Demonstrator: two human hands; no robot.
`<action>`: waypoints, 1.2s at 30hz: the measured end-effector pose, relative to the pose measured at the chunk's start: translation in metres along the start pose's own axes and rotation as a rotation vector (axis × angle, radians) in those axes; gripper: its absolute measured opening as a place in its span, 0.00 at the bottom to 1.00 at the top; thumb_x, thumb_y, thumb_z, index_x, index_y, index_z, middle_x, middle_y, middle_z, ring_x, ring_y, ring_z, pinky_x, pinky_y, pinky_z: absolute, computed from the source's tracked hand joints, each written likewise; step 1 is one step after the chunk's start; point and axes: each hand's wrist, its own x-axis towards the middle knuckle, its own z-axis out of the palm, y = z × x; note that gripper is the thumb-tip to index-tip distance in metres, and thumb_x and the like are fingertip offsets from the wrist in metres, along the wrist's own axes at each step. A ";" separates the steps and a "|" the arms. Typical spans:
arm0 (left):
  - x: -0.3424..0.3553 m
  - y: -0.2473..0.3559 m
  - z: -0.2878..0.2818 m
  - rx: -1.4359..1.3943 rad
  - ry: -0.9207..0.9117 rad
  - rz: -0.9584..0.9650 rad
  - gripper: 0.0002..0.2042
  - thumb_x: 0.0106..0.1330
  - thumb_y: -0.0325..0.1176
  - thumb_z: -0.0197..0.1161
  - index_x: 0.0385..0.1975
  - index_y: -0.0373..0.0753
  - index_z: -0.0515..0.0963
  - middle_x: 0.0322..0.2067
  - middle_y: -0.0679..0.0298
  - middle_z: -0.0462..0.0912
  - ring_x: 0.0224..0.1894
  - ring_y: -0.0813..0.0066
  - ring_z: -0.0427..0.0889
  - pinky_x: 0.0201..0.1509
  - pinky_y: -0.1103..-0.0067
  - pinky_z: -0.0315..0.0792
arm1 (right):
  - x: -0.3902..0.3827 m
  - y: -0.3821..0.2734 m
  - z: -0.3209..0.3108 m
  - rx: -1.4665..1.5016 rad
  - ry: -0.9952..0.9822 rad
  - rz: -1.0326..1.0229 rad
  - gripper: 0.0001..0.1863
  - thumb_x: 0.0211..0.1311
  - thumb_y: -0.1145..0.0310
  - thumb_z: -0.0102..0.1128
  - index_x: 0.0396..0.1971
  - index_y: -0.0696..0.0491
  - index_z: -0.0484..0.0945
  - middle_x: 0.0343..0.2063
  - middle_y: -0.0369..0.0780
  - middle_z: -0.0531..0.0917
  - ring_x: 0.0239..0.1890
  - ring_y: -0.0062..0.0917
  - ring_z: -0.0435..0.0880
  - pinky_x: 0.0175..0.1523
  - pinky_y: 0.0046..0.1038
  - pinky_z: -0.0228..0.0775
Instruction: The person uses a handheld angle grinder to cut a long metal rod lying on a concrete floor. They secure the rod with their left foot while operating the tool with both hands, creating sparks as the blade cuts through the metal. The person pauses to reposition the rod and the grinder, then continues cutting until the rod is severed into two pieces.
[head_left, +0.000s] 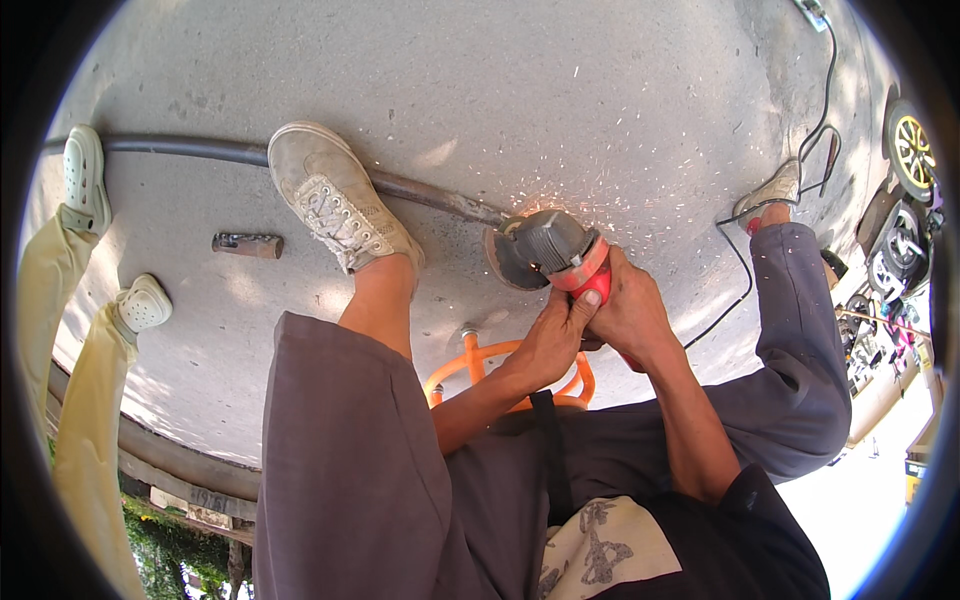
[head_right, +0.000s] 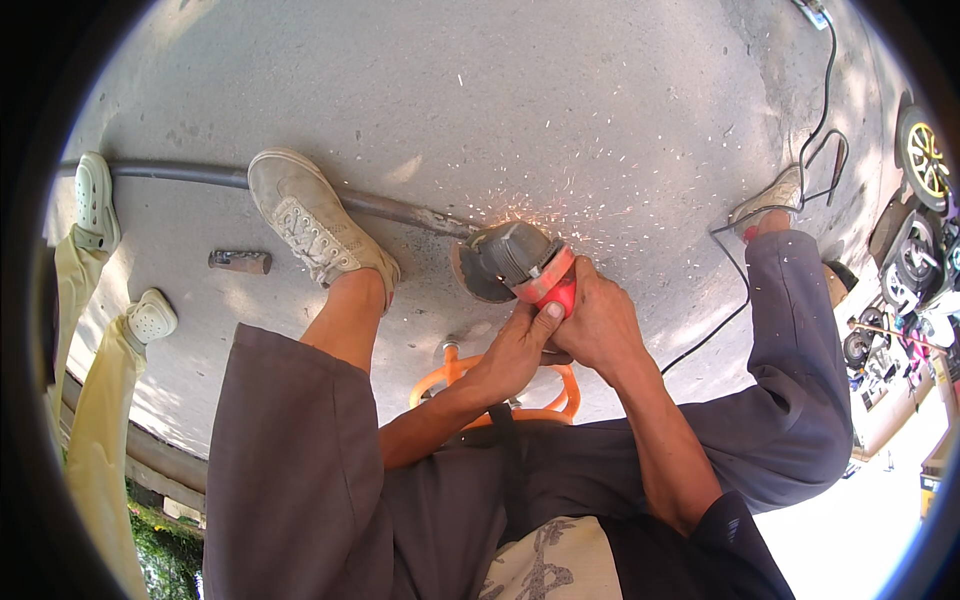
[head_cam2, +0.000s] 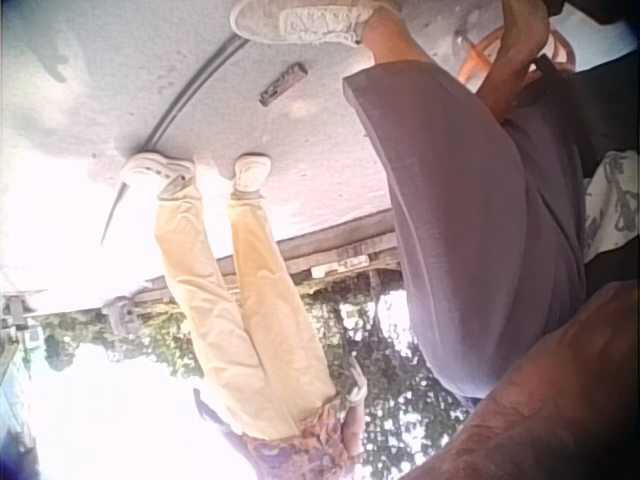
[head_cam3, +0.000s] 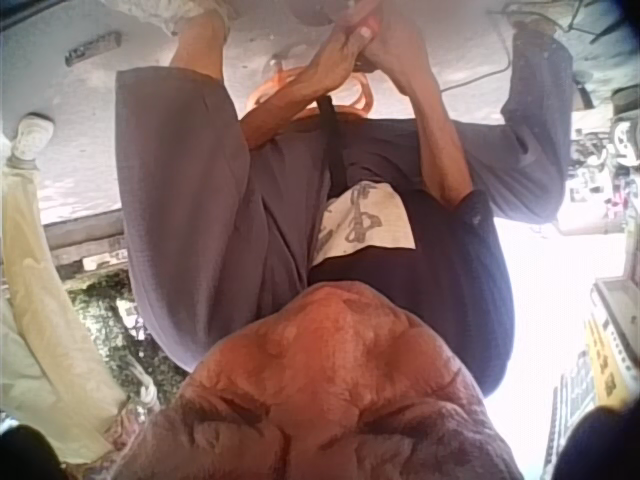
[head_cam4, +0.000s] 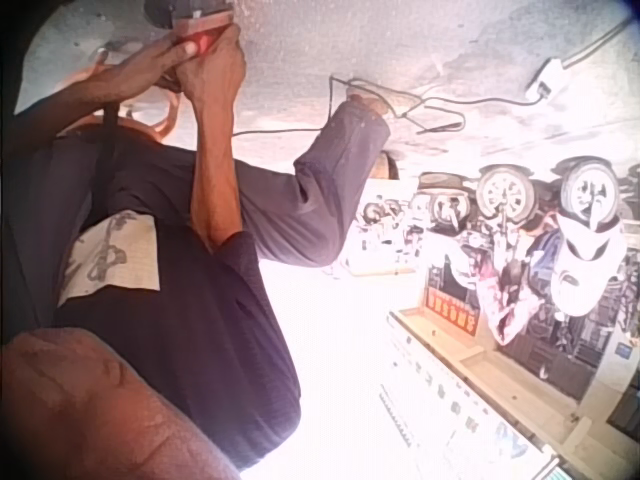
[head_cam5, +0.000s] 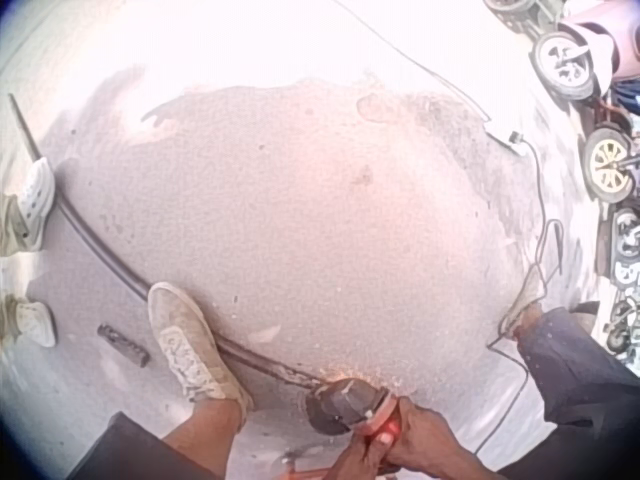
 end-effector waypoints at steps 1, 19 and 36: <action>0.000 -0.001 0.000 -0.005 -0.002 0.010 0.39 0.82 0.57 0.47 0.77 0.33 0.45 0.65 0.42 0.70 0.61 0.52 0.82 0.61 0.61 0.83 | 0.000 0.000 0.000 -0.002 0.004 -0.006 0.30 0.53 0.56 0.74 0.46 0.63 0.73 0.35 0.58 0.87 0.39 0.56 0.88 0.45 0.48 0.80; 0.000 0.001 -0.002 0.014 -0.007 0.006 0.38 0.82 0.57 0.46 0.77 0.32 0.45 0.65 0.41 0.71 0.61 0.51 0.82 0.62 0.61 0.82 | 0.001 0.000 0.000 0.000 -0.001 -0.015 0.29 0.55 0.55 0.72 0.45 0.62 0.72 0.34 0.58 0.87 0.39 0.56 0.88 0.44 0.48 0.80; 0.000 0.001 -0.003 -0.011 -0.007 0.000 0.40 0.81 0.58 0.46 0.77 0.33 0.44 0.66 0.40 0.68 0.63 0.50 0.81 0.63 0.60 0.82 | 0.004 0.003 0.002 -0.004 -0.009 -0.025 0.31 0.55 0.55 0.73 0.47 0.63 0.71 0.35 0.59 0.87 0.40 0.56 0.88 0.45 0.48 0.80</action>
